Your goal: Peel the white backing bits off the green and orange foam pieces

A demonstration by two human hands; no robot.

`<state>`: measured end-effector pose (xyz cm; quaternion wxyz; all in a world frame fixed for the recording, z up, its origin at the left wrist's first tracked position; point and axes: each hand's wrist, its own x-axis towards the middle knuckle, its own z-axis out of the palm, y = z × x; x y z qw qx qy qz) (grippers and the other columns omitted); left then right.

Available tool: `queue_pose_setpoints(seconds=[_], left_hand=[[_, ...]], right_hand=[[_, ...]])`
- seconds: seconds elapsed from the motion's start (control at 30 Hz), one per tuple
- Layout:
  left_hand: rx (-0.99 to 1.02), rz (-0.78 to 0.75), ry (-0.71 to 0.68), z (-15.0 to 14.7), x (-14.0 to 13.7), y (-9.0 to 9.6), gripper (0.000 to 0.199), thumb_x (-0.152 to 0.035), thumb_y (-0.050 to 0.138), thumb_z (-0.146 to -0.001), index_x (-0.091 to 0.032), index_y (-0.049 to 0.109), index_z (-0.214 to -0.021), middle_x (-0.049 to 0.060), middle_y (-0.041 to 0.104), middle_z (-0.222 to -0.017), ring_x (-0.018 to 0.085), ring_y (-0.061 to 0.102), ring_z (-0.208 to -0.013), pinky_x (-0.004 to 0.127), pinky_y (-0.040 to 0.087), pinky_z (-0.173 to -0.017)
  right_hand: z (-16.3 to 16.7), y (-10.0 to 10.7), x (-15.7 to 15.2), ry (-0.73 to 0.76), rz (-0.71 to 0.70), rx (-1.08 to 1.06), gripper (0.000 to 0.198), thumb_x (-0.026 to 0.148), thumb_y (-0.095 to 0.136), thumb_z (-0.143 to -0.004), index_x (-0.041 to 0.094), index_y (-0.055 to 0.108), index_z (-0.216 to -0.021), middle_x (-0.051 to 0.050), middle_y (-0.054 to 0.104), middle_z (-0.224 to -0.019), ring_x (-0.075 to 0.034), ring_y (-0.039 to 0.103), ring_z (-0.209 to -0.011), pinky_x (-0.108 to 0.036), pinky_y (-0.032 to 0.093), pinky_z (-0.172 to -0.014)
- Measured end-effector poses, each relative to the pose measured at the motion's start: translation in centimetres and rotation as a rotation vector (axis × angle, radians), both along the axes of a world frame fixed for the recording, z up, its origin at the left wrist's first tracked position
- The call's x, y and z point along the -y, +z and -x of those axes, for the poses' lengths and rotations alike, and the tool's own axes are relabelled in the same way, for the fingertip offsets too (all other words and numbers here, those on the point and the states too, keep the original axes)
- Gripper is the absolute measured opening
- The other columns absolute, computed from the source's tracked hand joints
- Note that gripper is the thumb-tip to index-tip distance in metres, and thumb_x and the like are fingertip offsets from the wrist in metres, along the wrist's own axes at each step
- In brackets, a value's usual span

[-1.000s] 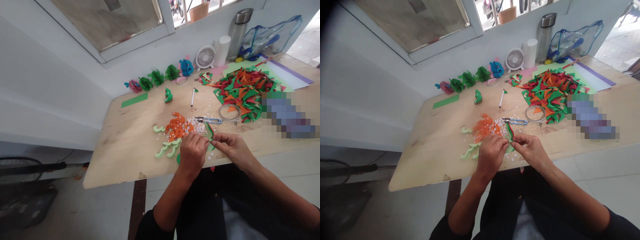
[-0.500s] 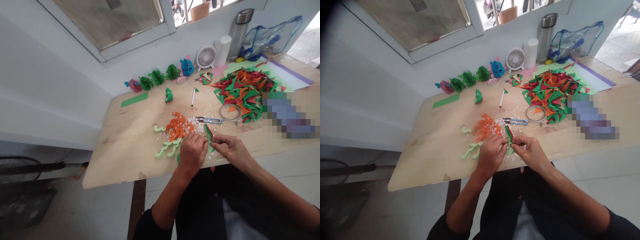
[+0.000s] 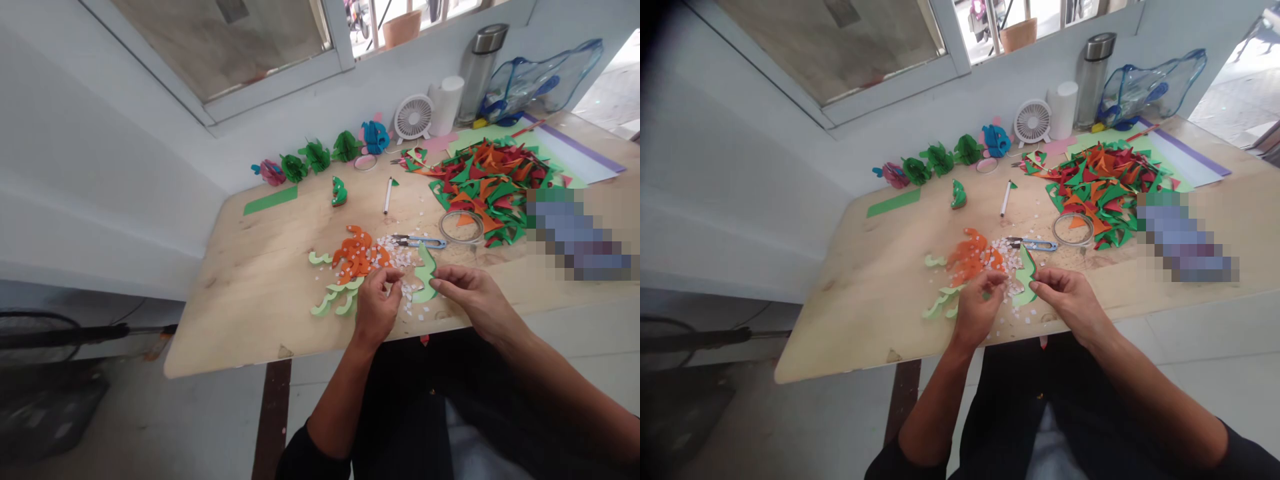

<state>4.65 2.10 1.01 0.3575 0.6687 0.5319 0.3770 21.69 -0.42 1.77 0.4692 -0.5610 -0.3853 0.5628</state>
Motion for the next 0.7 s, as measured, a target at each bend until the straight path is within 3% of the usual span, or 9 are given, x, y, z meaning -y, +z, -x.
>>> queue_pose_setpoints(seconds=[0.13,0.23,0.33,0.5,0.7], left_hand=[[-0.135,-0.070,-0.024,-0.1,-0.2,-0.6,0.015,-0.016,0.052,-0.083,-0.019,0.066,-0.086,0.005,0.069,-0.084,0.018,0.062,-0.080,0.031,0.046,-0.074],[-0.126,-0.054,0.007,-0.1,0.0,-0.5,0.015,-0.018,0.053,-0.083,-0.019,0.068,-0.087,0.005,0.070,-0.084,0.019,0.063,-0.082,0.032,0.047,-0.076],[0.062,0.066,-0.006,0.1,0.4,-0.1,0.017,-0.023,0.057,-0.083,-0.019,0.071,-0.092,0.007,0.072,-0.089,0.019,0.064,-0.084,0.031,0.048,-0.077],[0.508,0.423,-0.032,0.0,1.1,0.8,0.022,-0.029,0.069,-0.073,-0.016,0.073,-0.090,0.007,0.073,-0.088,0.013,0.062,-0.069,0.024,0.049,-0.064],[0.695,0.470,0.072,-0.8,1.0,1.3,0.014,-0.018,0.075,-0.063,-0.015,0.073,-0.077,0.002,0.071,-0.075,0.010,0.059,-0.063,0.020,0.047,-0.060]], right_hand=[[-0.2,0.0,0.1,-0.036,-0.025,-0.010,0.020,0.040,0.077,-0.067,0.023,0.071,-0.075,0.000,0.068,-0.069,-0.017,0.059,-0.061,-0.027,0.047,-0.053],[-0.2,0.2,0.1,-0.068,-0.030,-0.007,0.020,0.036,0.080,-0.064,0.023,0.070,-0.075,0.001,0.066,-0.066,-0.015,0.056,-0.060,-0.025,0.045,-0.052],[-0.1,0.3,0.0,-0.077,-0.048,0.005,0.021,0.039,0.079,-0.065,0.022,0.070,-0.073,0.000,0.065,-0.066,-0.015,0.055,-0.060,-0.025,0.044,-0.053],[0.3,0.4,-0.4,-0.070,-0.072,-0.009,0.022,0.040,0.079,-0.066,0.022,0.070,-0.074,0.001,0.066,-0.066,-0.015,0.056,-0.061,-0.025,0.044,-0.054],[0.7,0.9,-0.6,-0.059,-0.081,-0.115,0.018,0.035,0.077,-0.071,0.024,0.072,-0.084,0.000,0.072,-0.079,-0.016,0.061,-0.070,-0.026,0.049,-0.062]])
